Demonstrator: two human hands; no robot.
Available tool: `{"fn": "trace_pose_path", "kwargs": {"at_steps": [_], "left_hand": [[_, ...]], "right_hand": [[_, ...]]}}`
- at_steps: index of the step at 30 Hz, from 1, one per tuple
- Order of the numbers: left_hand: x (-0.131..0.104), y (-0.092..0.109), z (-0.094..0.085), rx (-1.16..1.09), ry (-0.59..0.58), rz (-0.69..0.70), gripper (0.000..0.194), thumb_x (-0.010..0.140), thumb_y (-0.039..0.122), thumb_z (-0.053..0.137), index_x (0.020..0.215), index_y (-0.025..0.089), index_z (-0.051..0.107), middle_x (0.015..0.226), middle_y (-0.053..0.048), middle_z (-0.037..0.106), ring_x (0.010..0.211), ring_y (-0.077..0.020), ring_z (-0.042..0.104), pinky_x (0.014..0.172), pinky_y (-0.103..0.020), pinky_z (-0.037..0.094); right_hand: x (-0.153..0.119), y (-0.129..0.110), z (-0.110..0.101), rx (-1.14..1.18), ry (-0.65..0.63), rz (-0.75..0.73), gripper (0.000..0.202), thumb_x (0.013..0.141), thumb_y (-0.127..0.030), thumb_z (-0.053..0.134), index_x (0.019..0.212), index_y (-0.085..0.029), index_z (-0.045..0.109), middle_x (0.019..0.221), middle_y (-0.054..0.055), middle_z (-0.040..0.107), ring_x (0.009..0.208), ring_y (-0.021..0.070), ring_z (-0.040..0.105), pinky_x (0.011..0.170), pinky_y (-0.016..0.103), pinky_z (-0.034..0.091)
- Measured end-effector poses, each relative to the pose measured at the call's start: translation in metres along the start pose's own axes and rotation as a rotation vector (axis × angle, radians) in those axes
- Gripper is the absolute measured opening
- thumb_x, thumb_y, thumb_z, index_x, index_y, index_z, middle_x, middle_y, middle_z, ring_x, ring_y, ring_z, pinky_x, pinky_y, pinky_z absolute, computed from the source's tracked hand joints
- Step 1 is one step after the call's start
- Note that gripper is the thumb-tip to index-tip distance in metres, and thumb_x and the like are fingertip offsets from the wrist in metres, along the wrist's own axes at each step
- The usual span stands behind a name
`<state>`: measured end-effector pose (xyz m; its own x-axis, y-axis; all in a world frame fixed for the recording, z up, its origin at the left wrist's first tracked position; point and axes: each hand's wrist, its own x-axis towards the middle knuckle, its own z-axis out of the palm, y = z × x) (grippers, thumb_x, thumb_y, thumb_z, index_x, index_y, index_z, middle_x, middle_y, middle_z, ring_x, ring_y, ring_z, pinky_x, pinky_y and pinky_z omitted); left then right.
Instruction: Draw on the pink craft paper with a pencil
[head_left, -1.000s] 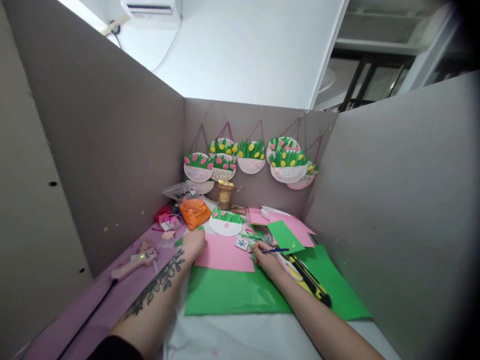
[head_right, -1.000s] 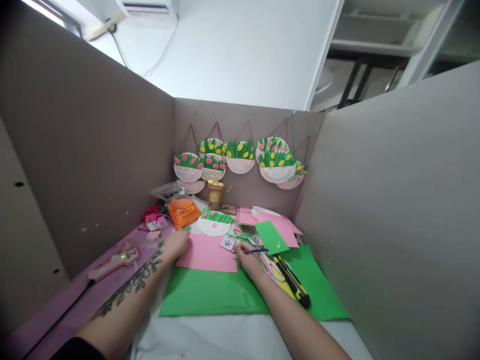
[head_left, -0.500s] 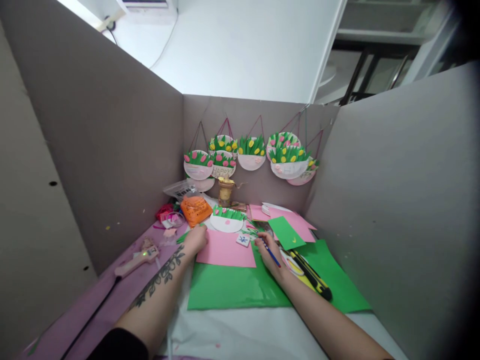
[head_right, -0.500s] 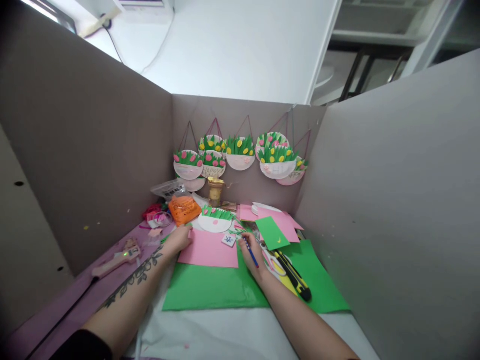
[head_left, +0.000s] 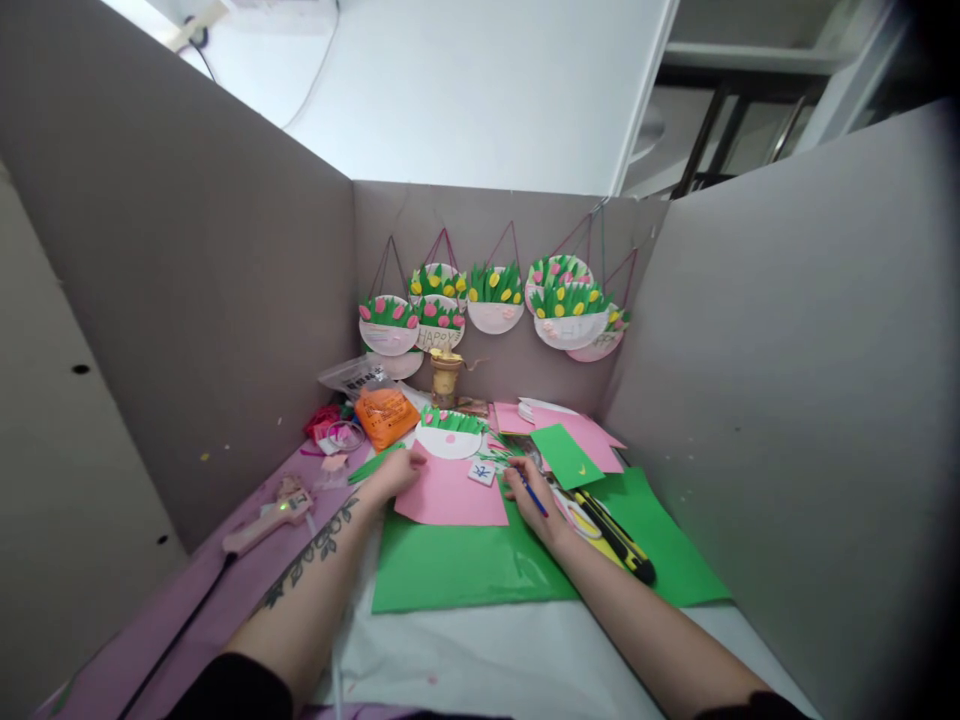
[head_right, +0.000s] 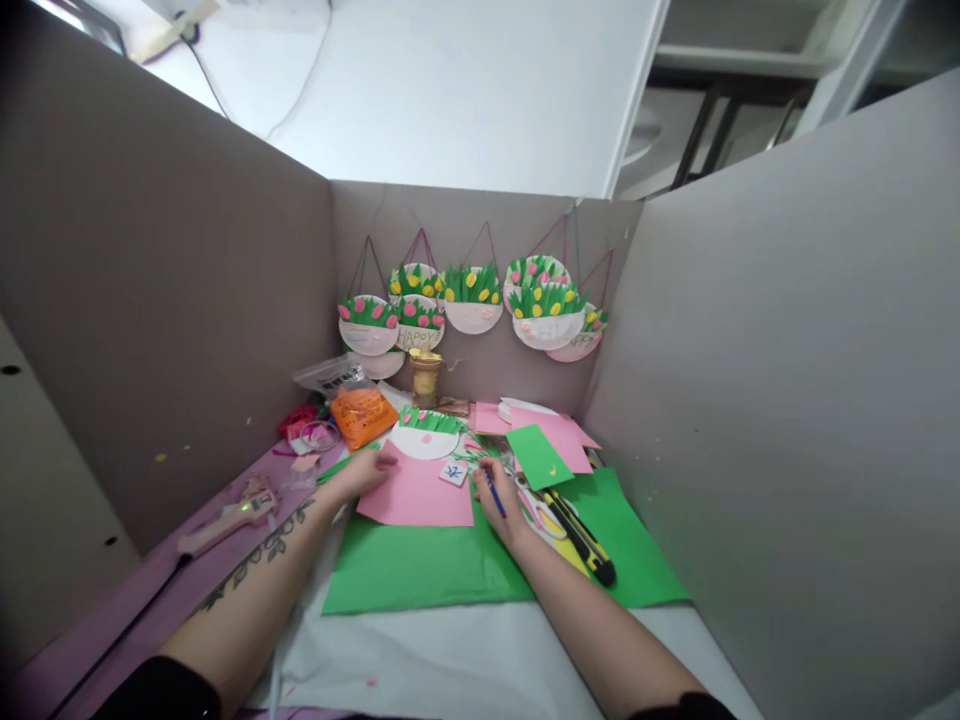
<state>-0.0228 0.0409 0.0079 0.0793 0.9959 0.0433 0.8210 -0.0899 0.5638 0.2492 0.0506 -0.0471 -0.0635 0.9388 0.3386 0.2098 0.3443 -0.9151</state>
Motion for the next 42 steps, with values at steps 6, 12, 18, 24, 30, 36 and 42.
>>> {"fn": "trace_pose_path", "kwargs": {"at_steps": [6, 12, 18, 24, 30, 36, 42], "left_hand": [[-0.006, 0.018, 0.023, -0.262, -0.075, -0.131, 0.047, 0.066, 0.010, 0.058, 0.112, 0.012, 0.062, 0.108, -0.009, 0.066, 0.090, -0.0212, 0.064, 0.080, -0.028, 0.049], [-0.017, 0.034, 0.041, -0.338, -0.120, 0.042, 0.059, 0.071, 0.023, 0.058, 0.129, 0.014, 0.048, 0.129, -0.010, 0.053, 0.112, -0.0224, 0.053, 0.096, -0.029, 0.041], [-0.012, 0.017, 0.022, 0.182, 0.099, 0.099, 0.048, 0.078, 0.034, 0.051, 0.123, 0.016, 0.053, 0.127, -0.014, 0.050, 0.113, -0.0262, 0.050, 0.098, -0.035, 0.036], [-0.008, 0.009, 0.022, 0.323, 0.014, 0.089, 0.038, 0.077, 0.031, 0.052, 0.113, 0.019, 0.059, 0.112, -0.011, 0.059, 0.102, -0.0235, 0.055, 0.091, -0.031, 0.040], [-0.009, 0.011, 0.029, 0.347, -0.002, 0.096, 0.033, 0.082, 0.031, 0.046, 0.112, 0.023, 0.059, 0.116, -0.009, 0.057, 0.106, -0.0232, 0.052, 0.093, -0.032, 0.038], [-0.013, 0.016, 0.024, 0.370, -0.022, 0.102, 0.033, 0.081, 0.027, 0.045, 0.110, 0.024, 0.060, 0.112, -0.009, 0.059, 0.103, -0.0231, 0.053, 0.089, -0.032, 0.040], [-0.017, 0.021, 0.021, 0.391, -0.027, 0.103, 0.033, 0.083, 0.029, 0.041, 0.109, 0.024, 0.061, 0.109, -0.010, 0.061, 0.100, -0.0245, 0.054, 0.081, -0.032, 0.043]], "right_hand": [[0.008, -0.004, -0.007, 0.106, 0.089, 0.105, 0.042, 0.077, -0.053, 0.049, 0.103, -0.021, 0.046, 0.087, 0.004, 0.060, 0.063, 0.0141, 0.060, 0.047, 0.025, 0.050], [0.018, -0.013, -0.022, 0.169, 0.226, 0.076, 0.042, 0.076, -0.056, 0.051, 0.100, -0.022, 0.049, 0.087, 0.003, 0.062, 0.072, 0.0148, 0.062, 0.047, 0.021, 0.049], [0.003, -0.036, -0.014, 0.173, 0.048, 0.011, 0.042, 0.080, -0.059, 0.045, 0.096, -0.021, 0.052, 0.084, 0.003, 0.064, 0.073, 0.0150, 0.062, 0.050, 0.022, 0.051], [0.007, -0.023, -0.014, -0.115, -0.007, -0.026, 0.035, 0.081, -0.051, 0.045, 0.095, -0.021, 0.055, 0.086, 0.006, 0.063, 0.079, 0.0206, 0.060, 0.055, 0.028, 0.049], [0.022, -0.004, -0.041, -0.627, 0.035, -0.210, 0.020, 0.081, -0.032, 0.042, 0.081, -0.019, 0.058, 0.079, 0.006, 0.060, 0.077, 0.0210, 0.054, 0.075, 0.035, 0.042], [0.018, 0.003, -0.040, -0.599, -0.021, -0.187, 0.016, 0.071, -0.030, 0.051, 0.080, -0.019, 0.057, 0.078, 0.005, 0.060, 0.072, 0.0201, 0.055, 0.070, 0.033, 0.043], [0.015, 0.001, -0.029, -0.507, -0.009, -0.260, 0.024, 0.065, -0.017, 0.048, 0.087, -0.019, 0.056, 0.083, 0.004, 0.060, 0.074, 0.0195, 0.056, 0.071, 0.033, 0.044]]}}
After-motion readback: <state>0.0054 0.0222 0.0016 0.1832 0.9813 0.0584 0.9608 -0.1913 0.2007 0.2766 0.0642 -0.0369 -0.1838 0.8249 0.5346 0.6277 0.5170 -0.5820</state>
